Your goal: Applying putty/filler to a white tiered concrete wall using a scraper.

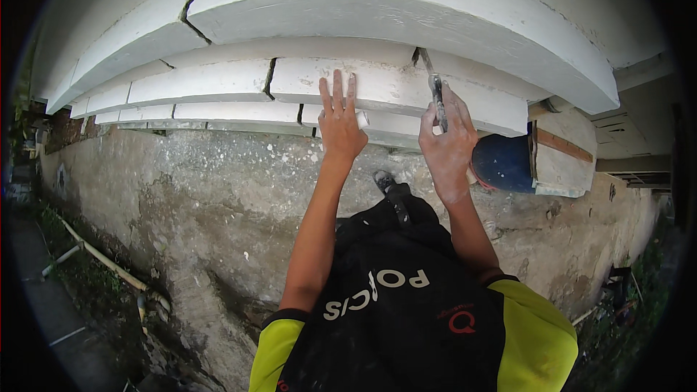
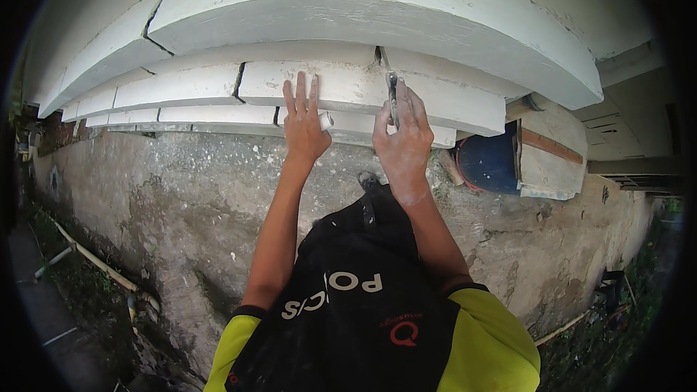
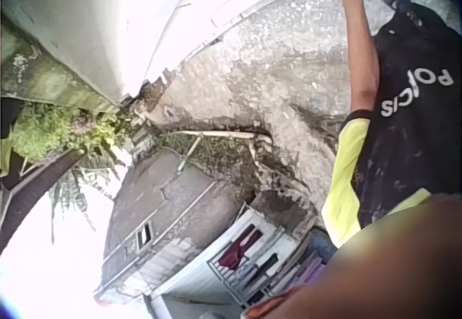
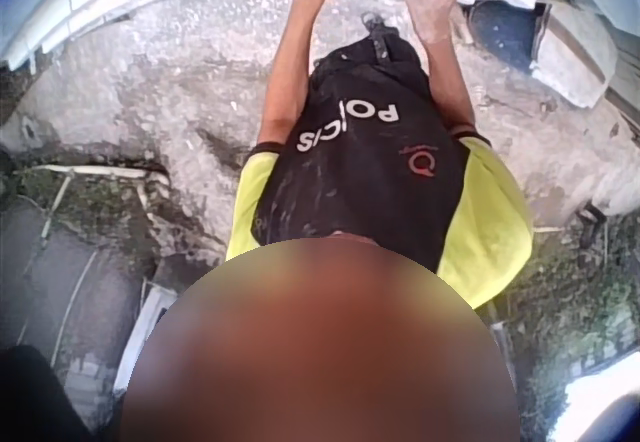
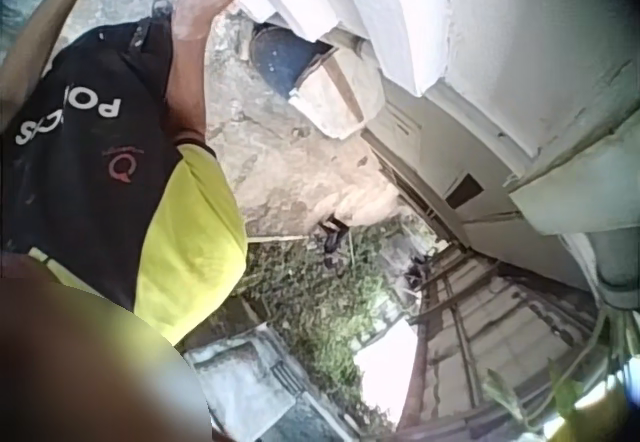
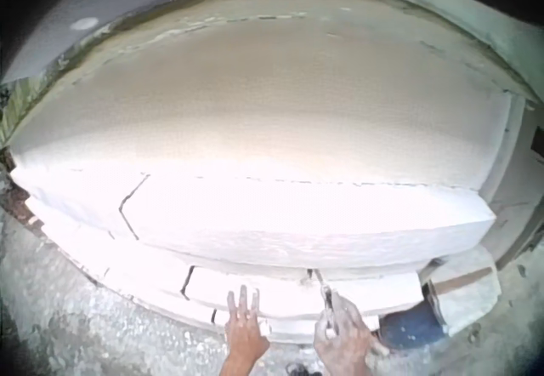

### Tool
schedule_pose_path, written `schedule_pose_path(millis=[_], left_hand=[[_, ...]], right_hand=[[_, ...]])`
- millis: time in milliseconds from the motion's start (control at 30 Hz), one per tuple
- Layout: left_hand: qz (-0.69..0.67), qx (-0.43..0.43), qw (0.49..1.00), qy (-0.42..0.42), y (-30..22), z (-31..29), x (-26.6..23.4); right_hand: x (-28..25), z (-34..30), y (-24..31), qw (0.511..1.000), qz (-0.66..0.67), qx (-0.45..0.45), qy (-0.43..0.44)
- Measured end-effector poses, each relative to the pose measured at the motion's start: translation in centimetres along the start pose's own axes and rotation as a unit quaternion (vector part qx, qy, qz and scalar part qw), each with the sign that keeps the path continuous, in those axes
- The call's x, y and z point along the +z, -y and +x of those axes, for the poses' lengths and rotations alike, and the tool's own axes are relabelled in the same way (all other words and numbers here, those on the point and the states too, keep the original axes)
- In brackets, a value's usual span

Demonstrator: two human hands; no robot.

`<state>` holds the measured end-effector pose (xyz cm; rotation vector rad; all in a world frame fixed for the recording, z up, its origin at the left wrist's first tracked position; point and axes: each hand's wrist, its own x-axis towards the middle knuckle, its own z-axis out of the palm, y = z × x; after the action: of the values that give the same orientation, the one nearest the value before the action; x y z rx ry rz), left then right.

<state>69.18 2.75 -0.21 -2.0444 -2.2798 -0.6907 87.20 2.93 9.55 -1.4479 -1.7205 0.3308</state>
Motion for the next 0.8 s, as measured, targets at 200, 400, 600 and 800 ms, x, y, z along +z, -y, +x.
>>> schedule_pose_path(millis=[200,400,600,800], left_hand=[[-0.005,0.012,1.000,0.004,0.5,0.1,-0.2],[-0.013,0.019,1.000,0.005,0.9,0.1,-0.2],[-0.038,0.027,0.999,-0.014,0.8,0.1,-0.1],[-0.038,0.022,0.999,-0.020,0.6,0.1,0.0]], right_hand=[[5.1,3.5,-2.0,0.966,-0.059,-0.187,-0.170],[4.6,3.5,1.0,0.991,-0.125,-0.039,-0.041],[6.1,3.7,-0.9,0.990,-0.106,-0.084,-0.042],[3.5,4.8,0.3,0.980,-0.183,-0.039,0.069]])
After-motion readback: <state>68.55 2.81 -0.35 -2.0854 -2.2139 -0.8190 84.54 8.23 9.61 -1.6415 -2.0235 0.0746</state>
